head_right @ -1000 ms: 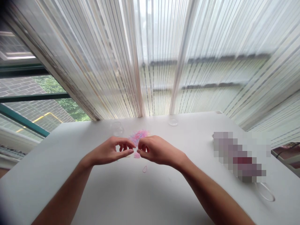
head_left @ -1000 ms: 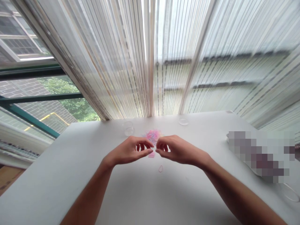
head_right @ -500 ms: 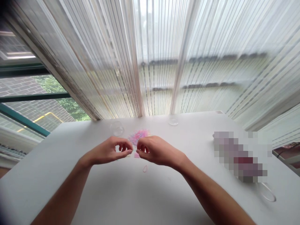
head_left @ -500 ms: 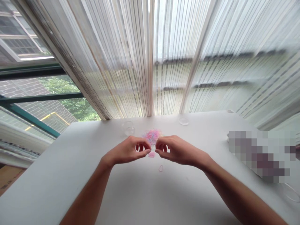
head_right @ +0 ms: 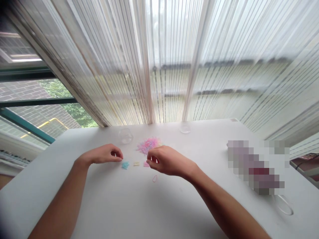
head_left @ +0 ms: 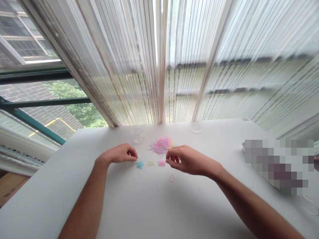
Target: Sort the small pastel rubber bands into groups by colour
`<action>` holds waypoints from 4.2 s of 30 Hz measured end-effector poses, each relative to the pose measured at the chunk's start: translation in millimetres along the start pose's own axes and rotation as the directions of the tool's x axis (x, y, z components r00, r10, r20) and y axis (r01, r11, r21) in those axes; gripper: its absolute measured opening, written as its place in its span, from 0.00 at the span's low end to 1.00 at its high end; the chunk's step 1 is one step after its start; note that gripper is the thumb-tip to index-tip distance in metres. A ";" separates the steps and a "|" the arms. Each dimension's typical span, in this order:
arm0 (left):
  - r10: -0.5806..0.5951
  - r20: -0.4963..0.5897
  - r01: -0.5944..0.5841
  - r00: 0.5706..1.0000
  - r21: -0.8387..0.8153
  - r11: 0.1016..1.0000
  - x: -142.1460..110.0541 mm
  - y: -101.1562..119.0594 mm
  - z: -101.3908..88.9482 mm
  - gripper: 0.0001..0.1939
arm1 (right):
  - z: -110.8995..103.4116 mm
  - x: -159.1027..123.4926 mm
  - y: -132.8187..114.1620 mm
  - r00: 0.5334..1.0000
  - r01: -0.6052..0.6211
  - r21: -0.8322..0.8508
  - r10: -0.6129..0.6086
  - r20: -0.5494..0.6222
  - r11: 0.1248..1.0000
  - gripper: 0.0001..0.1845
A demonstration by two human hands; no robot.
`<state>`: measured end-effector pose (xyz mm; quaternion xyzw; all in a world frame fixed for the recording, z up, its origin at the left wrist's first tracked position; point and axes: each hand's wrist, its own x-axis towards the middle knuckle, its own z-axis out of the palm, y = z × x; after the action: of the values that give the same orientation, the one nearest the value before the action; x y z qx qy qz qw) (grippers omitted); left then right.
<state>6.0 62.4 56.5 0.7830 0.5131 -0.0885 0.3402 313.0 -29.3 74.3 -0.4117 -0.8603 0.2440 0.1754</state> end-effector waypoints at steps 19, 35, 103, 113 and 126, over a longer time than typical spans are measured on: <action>-0.005 0.064 0.005 0.998 0.003 1.000 5.0 4.8 6.5 0.19 | -5.1 -2.5 -3.4 0.999 -0.032 0.000 0.032 0.031 0.999 0.07; -0.031 -0.039 0.032 0.999 0.035 0.999 0.0 17.6 9.0 0.21 | 22.6 -1.9 -2.1 0.916 -0.138 -0.240 0.216 0.338 0.961 0.15; 0.513 -0.257 -0.553 0.819 -0.115 0.825 -5.5 121.8 16.5 0.07 | -29.0 -16.5 13.6 0.999 -0.046 0.167 0.049 -0.012 0.985 0.08; 0.508 -0.224 -0.541 0.832 -0.119 0.833 7.1 120.8 23.3 0.06 | -25.3 -12.3 17.9 0.994 -0.102 0.140 0.096 0.053 0.985 0.09; 0.496 -0.138 -0.502 0.857 -0.011 0.865 23.9 116.5 33.1 0.08 | -18.1 -6.2 27.6 0.962 -0.231 0.016 0.226 0.156 0.973 0.08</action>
<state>124.5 31.3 71.5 0.8851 0.3161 0.0660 0.3351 343.0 -14.2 72.9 -0.4852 -0.8138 0.3081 0.0865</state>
